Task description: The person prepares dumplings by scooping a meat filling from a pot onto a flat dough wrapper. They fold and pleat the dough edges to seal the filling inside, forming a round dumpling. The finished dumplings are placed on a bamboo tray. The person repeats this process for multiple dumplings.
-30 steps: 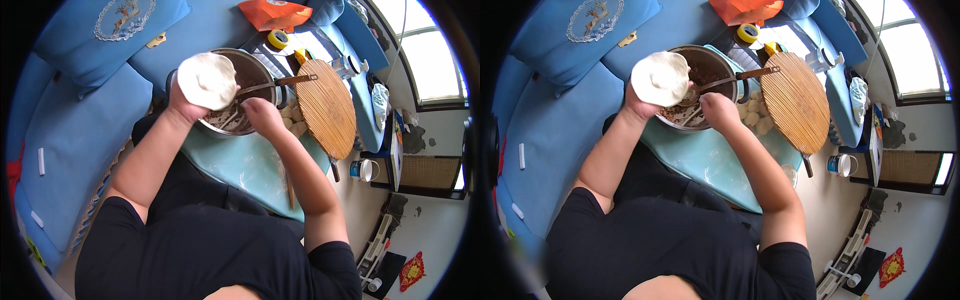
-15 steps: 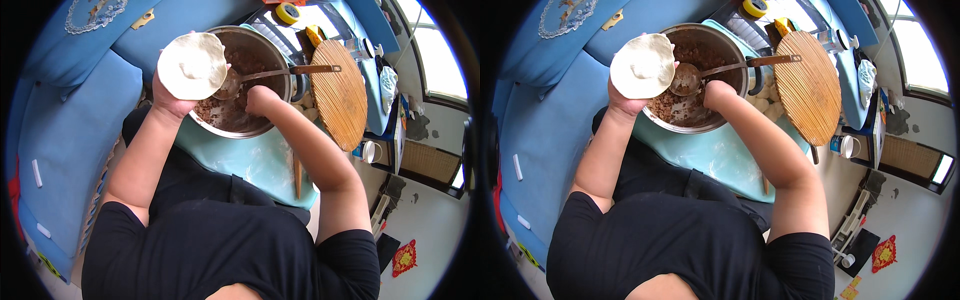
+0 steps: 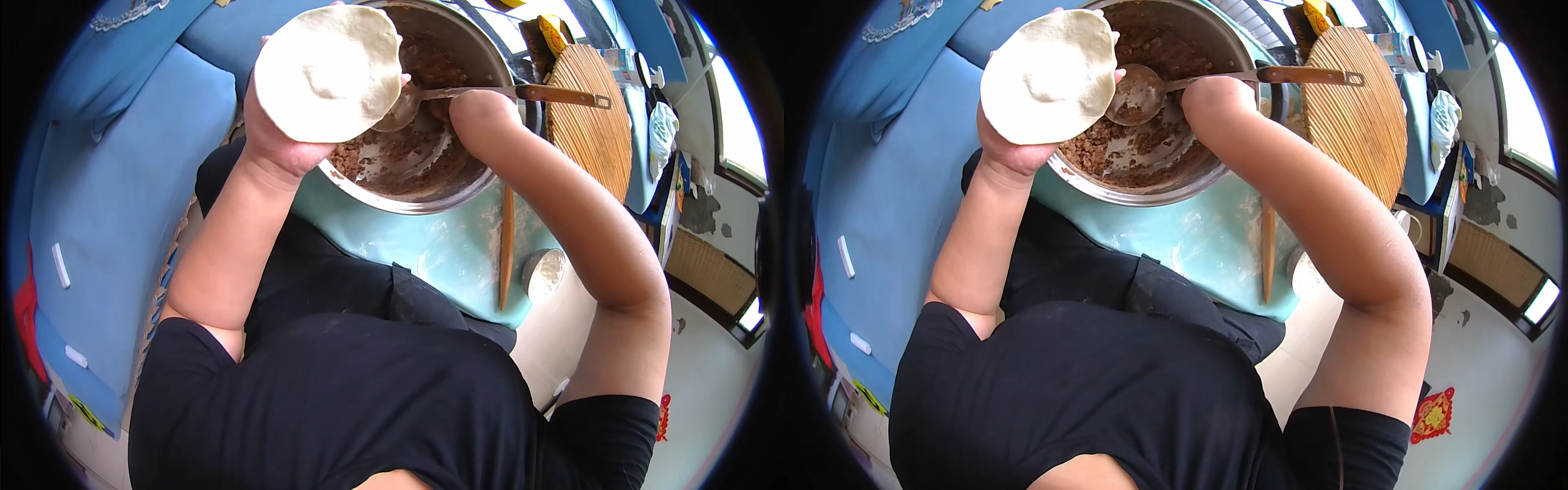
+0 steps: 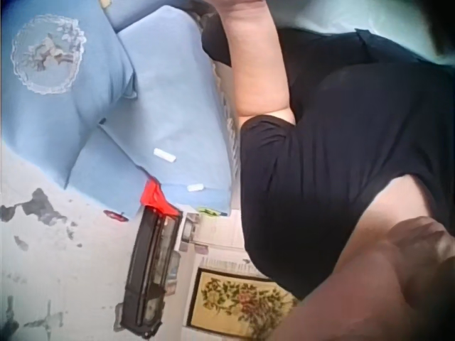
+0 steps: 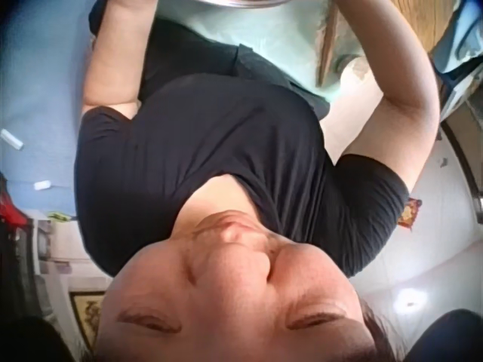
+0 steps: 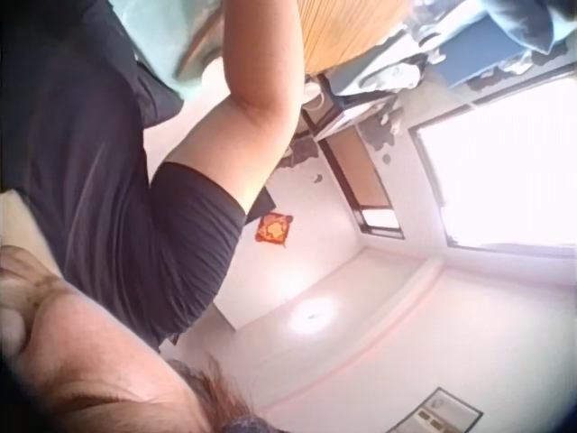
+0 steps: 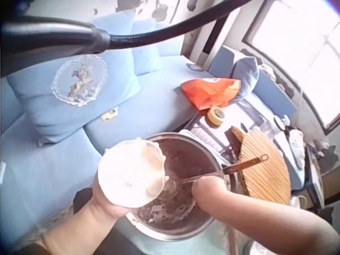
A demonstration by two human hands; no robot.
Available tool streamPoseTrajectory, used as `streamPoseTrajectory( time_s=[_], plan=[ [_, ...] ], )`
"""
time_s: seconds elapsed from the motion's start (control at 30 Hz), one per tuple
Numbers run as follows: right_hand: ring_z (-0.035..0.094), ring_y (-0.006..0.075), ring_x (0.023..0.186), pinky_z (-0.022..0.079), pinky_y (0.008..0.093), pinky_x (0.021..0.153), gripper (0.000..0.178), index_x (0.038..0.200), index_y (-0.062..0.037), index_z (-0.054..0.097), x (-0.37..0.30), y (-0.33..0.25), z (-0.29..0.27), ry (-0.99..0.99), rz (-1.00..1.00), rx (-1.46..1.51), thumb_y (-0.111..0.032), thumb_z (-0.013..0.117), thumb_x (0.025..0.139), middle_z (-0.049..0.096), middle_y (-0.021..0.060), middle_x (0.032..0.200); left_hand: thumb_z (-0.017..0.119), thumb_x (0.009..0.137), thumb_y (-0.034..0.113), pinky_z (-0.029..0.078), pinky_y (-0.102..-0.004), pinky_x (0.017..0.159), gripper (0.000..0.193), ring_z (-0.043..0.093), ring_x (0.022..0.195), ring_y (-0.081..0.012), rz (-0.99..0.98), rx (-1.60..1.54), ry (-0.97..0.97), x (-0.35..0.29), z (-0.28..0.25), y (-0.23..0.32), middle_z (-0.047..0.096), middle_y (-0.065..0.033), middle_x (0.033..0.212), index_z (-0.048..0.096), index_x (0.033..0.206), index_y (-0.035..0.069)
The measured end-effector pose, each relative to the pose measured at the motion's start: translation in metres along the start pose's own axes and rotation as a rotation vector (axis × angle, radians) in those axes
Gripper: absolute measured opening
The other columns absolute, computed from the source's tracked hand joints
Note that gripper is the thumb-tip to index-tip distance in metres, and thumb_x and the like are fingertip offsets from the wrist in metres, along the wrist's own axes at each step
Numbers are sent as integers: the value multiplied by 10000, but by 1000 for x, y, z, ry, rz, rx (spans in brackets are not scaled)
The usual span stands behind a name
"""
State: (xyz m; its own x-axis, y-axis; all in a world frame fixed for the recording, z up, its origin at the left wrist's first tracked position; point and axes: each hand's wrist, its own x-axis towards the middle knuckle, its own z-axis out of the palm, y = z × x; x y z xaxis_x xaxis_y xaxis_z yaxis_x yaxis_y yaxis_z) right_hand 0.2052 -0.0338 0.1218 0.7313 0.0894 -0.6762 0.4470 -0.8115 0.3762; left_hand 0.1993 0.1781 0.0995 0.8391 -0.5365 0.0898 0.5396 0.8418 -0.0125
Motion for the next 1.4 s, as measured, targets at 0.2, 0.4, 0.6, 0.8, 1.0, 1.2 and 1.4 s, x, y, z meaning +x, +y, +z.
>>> streamPoseTrajectory(
  time_s=[0.2, 0.4, 0.6, 0.8, 1.0, 1.2, 1.4],
  plan=[
    [656, 199, 785, 503, 314, 595, 131, 850, -112, 707, 7, -13, 14, -10, -50, -109, -150, 602, 781, 676, 44, 839, 348, 912, 376, 334, -475, 1025, 499, 458, 1184, -295, -17, -126, 106, 3, 12, 0, 500, -150, 1260, 445, 1250, 22],
    [655, 213, 736, 509, 321, 601, 171, 758, -126, 694, 8, 2, 28, 2, -219, -156, -279, 627, 794, 667, 42, 758, 409, 895, 455, 253, -567, 1056, 635, 355, 1258, -393, -44, -32, -66, -6, -12, 1, 366, -197, 1371, 329, 1354, 24],
    [656, 209, 864, 529, 316, 659, 173, 900, -106, 707, 13, -14, 33, -60, -157, -83, -96, 615, 754, 678, 54, 926, 423, 890, 442, 243, -553, 1066, 640, 354, 1258, -390, 78, 95, 230, -4, -3, -3, 367, -195, 1372, 322, 1355, 15],
    [630, 264, 874, 507, 374, 721, 236, 908, -61, 684, 8, -32, 26, -263, -277, 214, -257, 572, 839, 658, 91, 907, 467, 867, 390, 239, -560, 1060, 658, 336, 1257, -403, 127, 122, 111, -8, -18, 1, 352, -240, 1357, 294, 1363, -6],
    [626, 276, 857, 501, 380, 724, 237, 914, -37, 677, 17, -26, 10, -478, -360, 170, -230, 580, 817, 654, 111, 902, 409, 879, 476, 256, -567, 1052, 626, 385, 1237, -383, 103, 163, 234, -3, 0, -4, 403, -174, 1349, 377, 1332, 46],
    [620, 289, 863, 492, 391, 748, 198, 886, -43, 675, 28, -54, 41, -300, -256, 573, -163, 537, 811, 647, 139, 932, 408, 868, 473, 230, -591, 1058, 632, 375, 1245, -389, 107, 93, 172, -3, -5, -3, 401, -177, 1352, 373, 1337, 50],
    [600, 278, 928, 470, 376, 805, 225, 918, -62, 670, 64, -100, 26, -42, -602, 104, -149, 473, 854, 639, 141, 1000, 381, 875, 463, 251, -591, 1048, 623, 392, 1233, -379, 184, 246, 290, -1, 1, -8, 405, -165, 1350, 367, 1344, 53]
  ],
)
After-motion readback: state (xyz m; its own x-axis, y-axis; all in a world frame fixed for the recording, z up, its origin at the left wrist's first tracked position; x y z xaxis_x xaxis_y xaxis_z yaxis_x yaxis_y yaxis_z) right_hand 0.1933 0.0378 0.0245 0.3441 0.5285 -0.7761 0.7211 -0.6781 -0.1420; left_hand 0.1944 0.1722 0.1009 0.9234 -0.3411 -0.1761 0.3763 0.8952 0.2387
